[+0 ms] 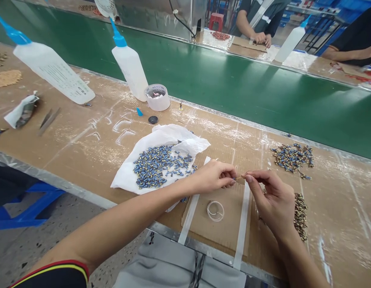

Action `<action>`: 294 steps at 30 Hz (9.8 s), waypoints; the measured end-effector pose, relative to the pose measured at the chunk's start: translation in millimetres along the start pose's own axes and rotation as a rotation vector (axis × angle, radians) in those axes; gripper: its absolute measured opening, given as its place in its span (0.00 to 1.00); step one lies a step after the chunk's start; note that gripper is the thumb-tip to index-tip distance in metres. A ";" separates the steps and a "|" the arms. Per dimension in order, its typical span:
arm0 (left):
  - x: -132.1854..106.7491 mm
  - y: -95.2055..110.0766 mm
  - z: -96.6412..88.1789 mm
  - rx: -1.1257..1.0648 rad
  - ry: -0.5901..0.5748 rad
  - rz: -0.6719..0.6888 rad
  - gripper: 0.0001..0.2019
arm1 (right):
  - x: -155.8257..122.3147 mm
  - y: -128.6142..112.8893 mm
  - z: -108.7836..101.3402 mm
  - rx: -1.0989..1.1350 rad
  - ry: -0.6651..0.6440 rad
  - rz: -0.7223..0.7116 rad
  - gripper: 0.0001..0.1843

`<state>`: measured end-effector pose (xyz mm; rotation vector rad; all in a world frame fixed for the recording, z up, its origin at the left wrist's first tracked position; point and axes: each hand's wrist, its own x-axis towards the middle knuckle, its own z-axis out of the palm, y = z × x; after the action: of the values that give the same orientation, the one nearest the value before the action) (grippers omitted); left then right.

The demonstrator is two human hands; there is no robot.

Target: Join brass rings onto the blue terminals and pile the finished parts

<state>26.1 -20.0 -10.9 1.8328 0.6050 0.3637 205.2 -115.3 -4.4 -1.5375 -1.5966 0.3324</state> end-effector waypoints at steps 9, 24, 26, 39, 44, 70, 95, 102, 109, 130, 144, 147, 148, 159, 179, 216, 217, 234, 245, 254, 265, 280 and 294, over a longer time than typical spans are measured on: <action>0.6 0.8 -1.5 -0.024 -0.009 -0.011 0.05 | 0.8 -1.0 2.5 0.038 -0.012 0.038 0.02; 1.2 -0.1 -5.7 -0.051 -0.034 0.012 0.06 | 7.7 -25.5 -10.4 0.466 -0.607 -0.062 0.06; 1.5 -1.1 -5.5 -0.056 -0.033 0.006 0.07 | 5.9 -29.3 -4.6 0.405 -0.666 -0.090 0.07; 2.5 -1.0 -4.9 -0.157 -0.049 -0.052 0.06 | 14.6 -10.0 -21.8 0.158 -0.447 0.008 0.08; 3.3 -2.1 -1.5 -0.210 -0.027 -0.099 0.04 | 23.5 35.9 -44.3 -0.152 -0.089 0.214 0.08; 2.5 0.1 0.4 -0.201 0.050 -0.078 0.04 | 17.3 46.5 -21.5 -0.341 -0.178 0.110 0.14; 0.1 6.6 -0.3 -0.110 0.159 0.024 0.03 | 4.5 0.5 9.0 0.460 -0.049 0.391 0.08; -0.7 3.1 0.6 -0.056 0.159 0.044 0.04 | 2.8 -0.9 11.3 0.483 -0.071 0.375 0.07; -1.2 4.2 -0.8 0.020 0.178 0.067 0.04 | 0.5 2.1 12.5 0.448 -0.103 0.307 0.06; -5.9 2.2 0.5 0.645 0.062 0.127 0.04 | -6.5 11.7 21.9 0.380 -0.276 0.261 0.05; -3.4 -2.1 -0.3 0.494 0.053 0.098 0.05 | -5.8 11.9 25.7 0.365 -0.328 0.237 0.07; -2.7 -4.6 0.3 0.450 0.064 0.113 0.04 | -4.6 12.5 24.4 0.376 -0.327 0.259 0.07; -2.3 -4.9 0.1 0.436 0.068 0.113 0.04 | -4.0 13.2 23.9 0.393 -0.326 0.279 0.07; -0.2 -0.5 -10.2 0.467 0.021 0.159 0.09 | -1.0 10.2 23.9 0.551 -0.183 0.477 0.11; -0.6 -3.8 -7.2 0.562 0.050 0.184 0.11 | -1.8 16.2 23.7 0.544 -0.239 0.469 0.13; -5.3 7.5 -17.2 0.375 -0.032 0.217 0.10 | 2.0 15.3 13.7 0.643 -0.302 0.246 0.13; -5.5 7.5 -17.3 0.333 -0.055 0.210 0.10 | 2.1 15.4 13.3 0.635 -0.293 0.200 0.14; -7.5 5.8 -12.2 -0.153 -0.227 0.087 0.22 | 5.2 13.4 9.5 0.556 -0.314 0.065 0.12; -8.2 5.8 -10.6 -0.138 -0.198 0.078 0.24 | 3.1 9.2 9.4 0.536 -0.290 0.155 0.08; -10.0 23.6 -33.4 0.081 0.099 -0.041 0.13 | 18.2 28.2 -11.8 0.308 0.016 0.355 0.13; -116.0 36.5 -43.7 0.506 0.223 -0.213 0.09 | 34.0 111.1 -60.3 -0.314 0.446 0.401 0.33; -131.8 44.4 18.4 0.750 0.335 -0.530 0.04 | 26.7 75.3 -41.2 -0.229 0.292 0.295 0.19; -37.9 58.7 -41.9 0.511 0.334 -0.165 0.03 | 21.0 46.0 -11.7 0.092 0.061 0.185 0.14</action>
<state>-13.7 -23.6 60.2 2.2022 1.1556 0.4357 247.8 -91.2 -21.9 -1.6118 -1.3764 0.4499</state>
